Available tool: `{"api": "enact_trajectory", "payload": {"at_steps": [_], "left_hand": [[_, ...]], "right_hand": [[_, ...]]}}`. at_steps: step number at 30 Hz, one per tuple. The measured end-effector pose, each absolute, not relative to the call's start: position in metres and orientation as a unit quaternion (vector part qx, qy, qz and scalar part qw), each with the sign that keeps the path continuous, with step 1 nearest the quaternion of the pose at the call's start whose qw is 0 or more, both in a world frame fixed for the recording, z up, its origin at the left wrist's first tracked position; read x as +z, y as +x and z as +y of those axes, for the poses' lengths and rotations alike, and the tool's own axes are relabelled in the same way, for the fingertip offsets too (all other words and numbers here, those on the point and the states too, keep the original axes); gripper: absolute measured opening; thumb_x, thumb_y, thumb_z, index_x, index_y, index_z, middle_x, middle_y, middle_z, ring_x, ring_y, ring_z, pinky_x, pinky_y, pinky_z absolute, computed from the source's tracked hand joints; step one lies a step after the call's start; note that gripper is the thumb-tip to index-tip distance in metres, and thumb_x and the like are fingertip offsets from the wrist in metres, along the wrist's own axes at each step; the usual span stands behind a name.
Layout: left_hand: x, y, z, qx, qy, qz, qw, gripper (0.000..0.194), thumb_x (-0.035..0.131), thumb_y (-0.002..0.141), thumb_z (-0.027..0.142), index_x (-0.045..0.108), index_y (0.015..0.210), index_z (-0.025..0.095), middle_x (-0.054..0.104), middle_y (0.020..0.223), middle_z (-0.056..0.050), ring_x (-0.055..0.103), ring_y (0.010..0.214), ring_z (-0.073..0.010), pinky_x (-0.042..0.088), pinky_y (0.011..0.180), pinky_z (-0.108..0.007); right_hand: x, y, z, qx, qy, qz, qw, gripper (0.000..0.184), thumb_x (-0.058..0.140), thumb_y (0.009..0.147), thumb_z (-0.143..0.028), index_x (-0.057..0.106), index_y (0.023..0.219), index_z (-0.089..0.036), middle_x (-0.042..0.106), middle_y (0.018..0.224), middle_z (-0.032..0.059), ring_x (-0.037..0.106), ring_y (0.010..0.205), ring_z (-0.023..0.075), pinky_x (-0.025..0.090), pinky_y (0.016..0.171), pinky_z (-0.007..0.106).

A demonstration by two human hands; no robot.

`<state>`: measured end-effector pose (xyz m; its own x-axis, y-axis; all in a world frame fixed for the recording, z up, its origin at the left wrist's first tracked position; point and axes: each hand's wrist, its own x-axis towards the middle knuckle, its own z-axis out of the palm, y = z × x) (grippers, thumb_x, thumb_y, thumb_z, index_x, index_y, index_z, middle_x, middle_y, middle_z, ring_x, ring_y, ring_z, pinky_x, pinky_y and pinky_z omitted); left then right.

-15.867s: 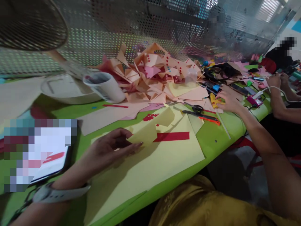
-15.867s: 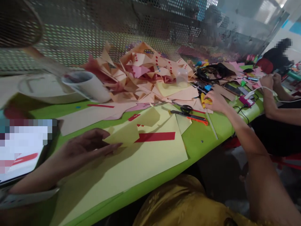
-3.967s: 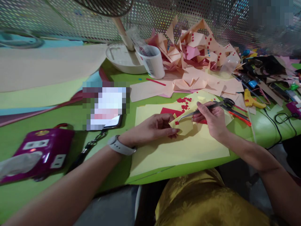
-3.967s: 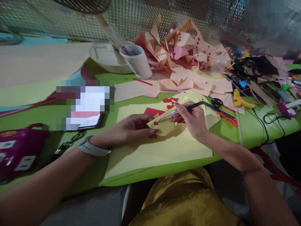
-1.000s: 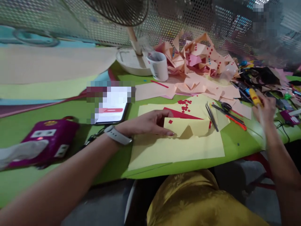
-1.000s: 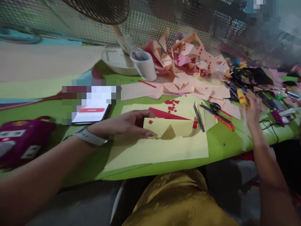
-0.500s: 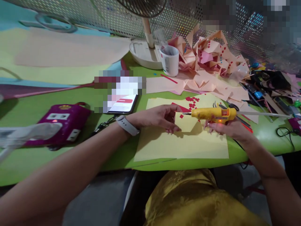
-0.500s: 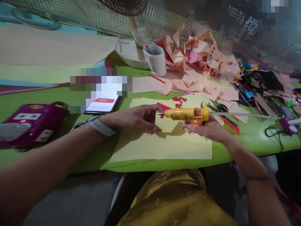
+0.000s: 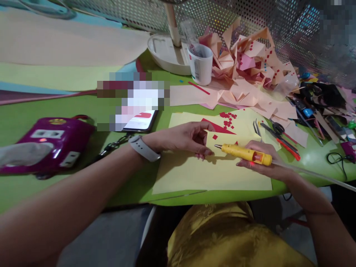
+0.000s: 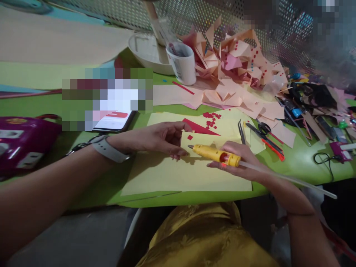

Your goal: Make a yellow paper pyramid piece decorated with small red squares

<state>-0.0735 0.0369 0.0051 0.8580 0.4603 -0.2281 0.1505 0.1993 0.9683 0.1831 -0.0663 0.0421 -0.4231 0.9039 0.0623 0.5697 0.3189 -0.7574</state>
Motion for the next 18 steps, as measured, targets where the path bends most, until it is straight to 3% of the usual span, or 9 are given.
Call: {"api": "enact_trajectory", "payload": {"at_steps": [18], "left_hand": [[0.0072, -0.0733, 0.0355, 0.1, 0.641, 0.236, 0.723, 0.037, 0.08, 0.07, 0.026, 0.053, 0.095, 0.019, 0.072, 0.061, -0.001, 0.066, 0.051, -0.0155, 0.049, 0.048, -0.023]], "right_hand": [[0.0454, 0.1804, -0.0709, 0.285, -0.487, -0.79, 0.24, 0.032, 0.066, 0.088, -0.047, 0.054, 0.076, -0.02, 0.055, 0.069, -0.0021, 0.05, 0.059, 0.0105, 0.035, 0.056, 0.025]]}}
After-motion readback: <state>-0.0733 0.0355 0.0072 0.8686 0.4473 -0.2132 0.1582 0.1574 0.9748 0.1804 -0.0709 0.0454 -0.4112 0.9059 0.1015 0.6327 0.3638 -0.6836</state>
